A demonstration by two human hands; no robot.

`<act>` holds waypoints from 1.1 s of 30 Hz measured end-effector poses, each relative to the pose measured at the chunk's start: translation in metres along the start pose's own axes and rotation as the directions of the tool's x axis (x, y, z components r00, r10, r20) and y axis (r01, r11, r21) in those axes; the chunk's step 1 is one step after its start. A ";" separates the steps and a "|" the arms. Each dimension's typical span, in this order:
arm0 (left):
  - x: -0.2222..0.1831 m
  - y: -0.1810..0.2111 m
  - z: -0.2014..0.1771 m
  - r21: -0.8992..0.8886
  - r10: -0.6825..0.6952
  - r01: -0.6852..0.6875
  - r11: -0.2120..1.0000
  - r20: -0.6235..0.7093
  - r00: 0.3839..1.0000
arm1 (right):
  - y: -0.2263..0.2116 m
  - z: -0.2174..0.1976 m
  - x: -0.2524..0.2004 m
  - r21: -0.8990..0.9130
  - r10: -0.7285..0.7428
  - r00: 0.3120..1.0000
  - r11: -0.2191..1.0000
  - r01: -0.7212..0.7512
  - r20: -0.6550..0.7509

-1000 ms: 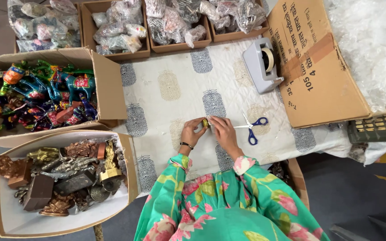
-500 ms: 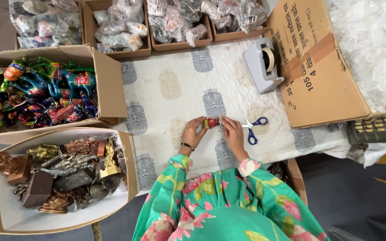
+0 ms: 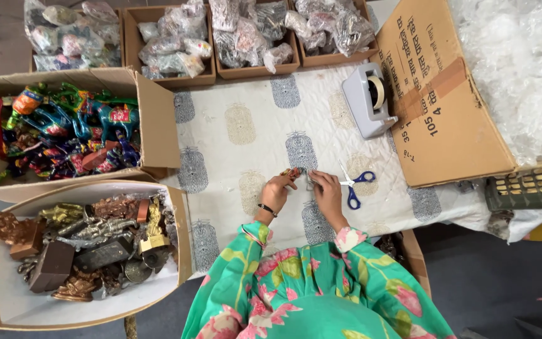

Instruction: The person wraps small decorative figurines in bubble wrap at a table, pressing the wrap around each item and placing the wrapped pieces into cardboard boxes. They take bubble wrap sheets from a large box, wrap items one at a time, and set finished pieces into trays and boxes around the table.

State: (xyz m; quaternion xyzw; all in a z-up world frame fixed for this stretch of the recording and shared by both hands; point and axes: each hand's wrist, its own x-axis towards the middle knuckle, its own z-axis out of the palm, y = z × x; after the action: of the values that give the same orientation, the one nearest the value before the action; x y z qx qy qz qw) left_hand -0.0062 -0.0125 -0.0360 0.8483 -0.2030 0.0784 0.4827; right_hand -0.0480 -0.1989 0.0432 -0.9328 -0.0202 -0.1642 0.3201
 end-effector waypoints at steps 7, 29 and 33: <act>0.029 0.077 -0.065 -0.059 -0.118 0.109 0.992 -0.167 0.979 | -0.012 -0.005 0.007 0.034 0.011 0.999 0.999 -0.010 -0.033; 0.016 0.043 -0.031 -0.008 -0.296 0.296 0.955 0.023 0.955 | -0.041 0.009 0.005 0.171 -0.014 1.000 0.985 0.015 -0.005; 0.014 0.033 -0.029 0.021 -0.284 0.283 0.959 0.077 0.956 | -0.026 -0.002 0.009 0.167 0.002 0.999 0.986 -0.010 0.046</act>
State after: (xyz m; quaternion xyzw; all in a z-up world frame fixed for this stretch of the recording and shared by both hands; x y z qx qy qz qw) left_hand -0.0058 -0.0066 0.0092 0.8733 -0.0979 -0.0241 0.4766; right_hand -0.0434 -0.1799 0.0628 -0.9063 -0.0384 -0.1395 0.3971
